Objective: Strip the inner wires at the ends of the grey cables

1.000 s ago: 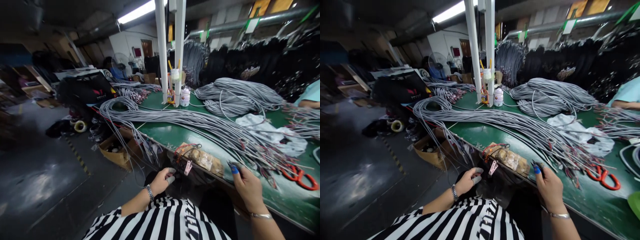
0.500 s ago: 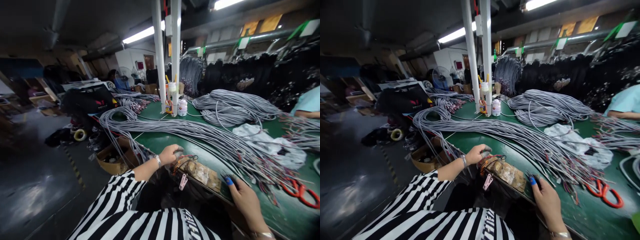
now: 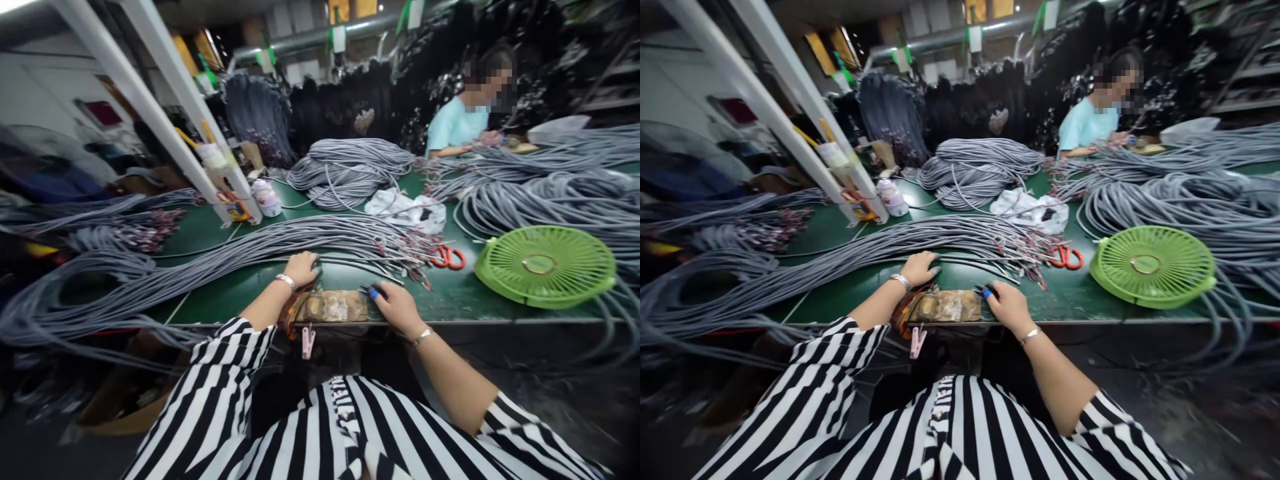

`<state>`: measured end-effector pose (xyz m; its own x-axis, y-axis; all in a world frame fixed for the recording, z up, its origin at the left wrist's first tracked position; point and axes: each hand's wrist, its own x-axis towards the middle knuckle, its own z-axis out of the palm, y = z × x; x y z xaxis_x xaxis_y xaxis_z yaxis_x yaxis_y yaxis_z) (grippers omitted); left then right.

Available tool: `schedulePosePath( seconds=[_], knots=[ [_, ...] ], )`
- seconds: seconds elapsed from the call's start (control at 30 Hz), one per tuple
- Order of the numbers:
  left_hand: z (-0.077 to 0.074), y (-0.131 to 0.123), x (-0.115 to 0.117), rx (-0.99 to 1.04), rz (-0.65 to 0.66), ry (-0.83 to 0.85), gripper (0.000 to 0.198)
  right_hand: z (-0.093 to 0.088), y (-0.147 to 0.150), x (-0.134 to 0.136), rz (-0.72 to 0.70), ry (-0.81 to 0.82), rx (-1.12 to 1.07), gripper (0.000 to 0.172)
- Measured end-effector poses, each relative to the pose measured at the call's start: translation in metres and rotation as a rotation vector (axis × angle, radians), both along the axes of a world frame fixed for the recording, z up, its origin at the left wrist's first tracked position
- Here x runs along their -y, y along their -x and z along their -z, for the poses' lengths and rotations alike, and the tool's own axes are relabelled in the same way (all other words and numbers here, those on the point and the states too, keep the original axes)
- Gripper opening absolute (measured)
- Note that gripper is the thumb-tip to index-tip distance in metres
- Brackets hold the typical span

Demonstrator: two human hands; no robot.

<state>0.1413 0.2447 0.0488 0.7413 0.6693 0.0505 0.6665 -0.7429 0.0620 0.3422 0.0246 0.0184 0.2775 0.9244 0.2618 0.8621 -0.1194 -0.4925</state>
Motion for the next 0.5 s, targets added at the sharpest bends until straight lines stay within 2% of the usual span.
schedulePosePath(
  seconds=[0.2,0.3,0.33,0.4,0.5],
  knots=[
    [-0.008,-0.012,0.007,-0.079,0.098,0.018,0.027,-0.006,0.001,0.002,0.012,0.015,-0.018,0.025],
    [-0.022,-0.01,0.017,-0.025,0.076,-0.032,0.024,-0.006,0.001,0.003,0.002,0.014,-0.022,0.024],
    [-0.028,-0.006,0.022,0.041,0.053,-0.056,0.025,-0.006,0.001,0.003,0.006,0.013,-0.024,0.023],
    [-0.042,0.007,0.034,0.307,-0.014,-0.086,0.028,-0.005,0.0,0.003,0.025,0.01,-0.026,0.023],
    [-0.059,0.04,0.065,0.674,-0.109,0.041,0.032,-0.002,0.0,0.002,0.049,-0.015,-0.03,0.022]
  ],
)
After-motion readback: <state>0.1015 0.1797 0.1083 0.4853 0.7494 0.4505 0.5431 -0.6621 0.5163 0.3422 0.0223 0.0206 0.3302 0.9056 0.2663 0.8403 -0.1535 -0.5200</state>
